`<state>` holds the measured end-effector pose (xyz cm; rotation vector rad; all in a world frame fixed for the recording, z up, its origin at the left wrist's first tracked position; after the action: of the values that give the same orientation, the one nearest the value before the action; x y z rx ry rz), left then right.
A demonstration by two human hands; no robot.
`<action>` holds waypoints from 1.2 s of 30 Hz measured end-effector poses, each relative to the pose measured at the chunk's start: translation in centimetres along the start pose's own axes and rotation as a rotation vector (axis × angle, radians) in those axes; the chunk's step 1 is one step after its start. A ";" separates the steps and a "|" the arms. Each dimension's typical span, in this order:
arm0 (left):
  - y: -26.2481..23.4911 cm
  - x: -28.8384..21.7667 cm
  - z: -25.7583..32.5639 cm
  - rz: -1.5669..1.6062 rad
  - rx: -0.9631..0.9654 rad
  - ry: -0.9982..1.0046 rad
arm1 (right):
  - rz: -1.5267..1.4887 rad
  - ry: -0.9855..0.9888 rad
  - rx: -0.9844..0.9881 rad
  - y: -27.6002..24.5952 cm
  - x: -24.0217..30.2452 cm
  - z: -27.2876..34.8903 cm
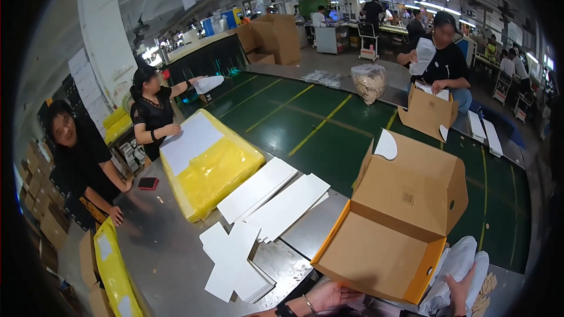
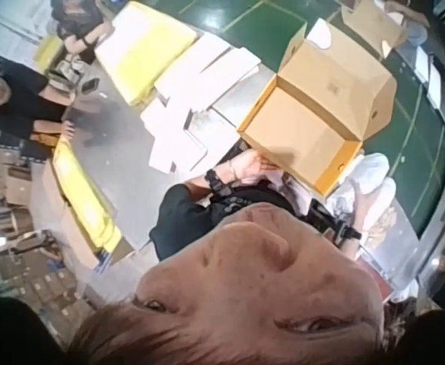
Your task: Packing pairs of shoes into branded boxes at a manufacturing facility.
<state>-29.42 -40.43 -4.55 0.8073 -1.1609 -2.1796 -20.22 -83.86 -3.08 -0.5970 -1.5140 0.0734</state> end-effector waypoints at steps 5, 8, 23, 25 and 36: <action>-1.1 -0.3 0.3 -0.363 -0.150 -0.084 | -0.001 0.098 -0.015 -0.4 2.0 0.5; -0.4 -1.0 0.6 -0.470 -0.204 0.093 | -0.124 0.155 -0.023 -1.1 1.6 0.2; -1.4 -1.8 1.0 -0.645 -0.169 -0.097 | -0.062 -0.308 0.526 4.9 24.4 1.7; -1.9 -1.6 1.0 -0.544 -0.172 -0.121 | 0.102 -0.384 0.923 9.5 25.2 2.6; 0.0 -0.1 1.3 -0.622 0.117 -0.037 | 0.341 -0.102 1.603 19.0 12.5 1.2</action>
<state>-30.29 -39.72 -3.95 1.3238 -1.1717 -2.6382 -14.35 -62.18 0.43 0.4760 -0.9832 1.4282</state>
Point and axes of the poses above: each hand's wrist, its own z-axis away from the middle knuckle, its own y-axis out of the palm, x = y × z, the point moved 6 cm from there along -z, towards the middle knuckle, and after that the axes turned 1 degree about -y, right-handed, at the moved point
